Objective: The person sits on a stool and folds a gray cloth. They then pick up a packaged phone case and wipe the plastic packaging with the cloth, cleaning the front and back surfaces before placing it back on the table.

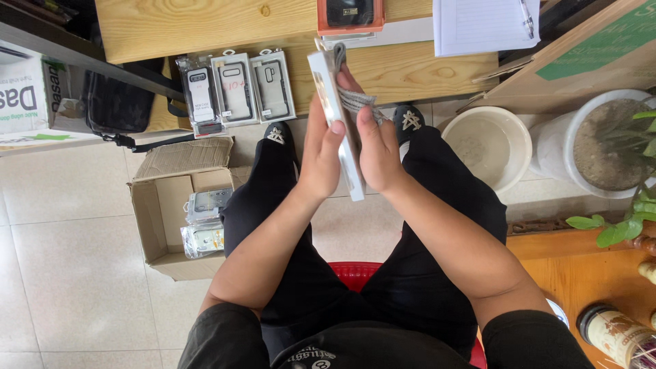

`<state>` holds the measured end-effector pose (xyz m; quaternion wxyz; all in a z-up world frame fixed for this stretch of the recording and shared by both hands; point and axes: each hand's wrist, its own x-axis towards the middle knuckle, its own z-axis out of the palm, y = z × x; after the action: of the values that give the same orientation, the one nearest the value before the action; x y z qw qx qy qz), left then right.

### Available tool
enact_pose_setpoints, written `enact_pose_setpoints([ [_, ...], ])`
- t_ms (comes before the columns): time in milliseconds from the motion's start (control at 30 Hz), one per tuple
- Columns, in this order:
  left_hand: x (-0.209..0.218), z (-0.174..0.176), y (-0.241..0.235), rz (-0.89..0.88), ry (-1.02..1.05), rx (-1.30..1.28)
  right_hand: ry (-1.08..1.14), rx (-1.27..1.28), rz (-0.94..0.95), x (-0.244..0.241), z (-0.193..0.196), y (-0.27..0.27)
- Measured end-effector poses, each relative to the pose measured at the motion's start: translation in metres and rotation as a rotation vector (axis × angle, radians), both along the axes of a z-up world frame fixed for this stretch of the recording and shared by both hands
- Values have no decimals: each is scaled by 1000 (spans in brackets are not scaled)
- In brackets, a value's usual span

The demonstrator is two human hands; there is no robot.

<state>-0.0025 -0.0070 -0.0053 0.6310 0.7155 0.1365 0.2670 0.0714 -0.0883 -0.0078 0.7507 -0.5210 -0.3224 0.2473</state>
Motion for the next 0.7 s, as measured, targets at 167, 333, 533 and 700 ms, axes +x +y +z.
enact_pose_setpoints([
  [167, 0, -1, -8, -69, 50, -12, 10, -30, -26, 8, 9, -2],
  [333, 0, 0, -10, -102, 68, 47, -10, -61, -54, 11, 4, -4],
  [533, -1, 3, -8, -100, 200, 29, -6, -59, -48, 9, 7, -5],
  [700, -1, 1, -6, -116, 231, -30, -20, 53, -60, 5, 5, -6],
])
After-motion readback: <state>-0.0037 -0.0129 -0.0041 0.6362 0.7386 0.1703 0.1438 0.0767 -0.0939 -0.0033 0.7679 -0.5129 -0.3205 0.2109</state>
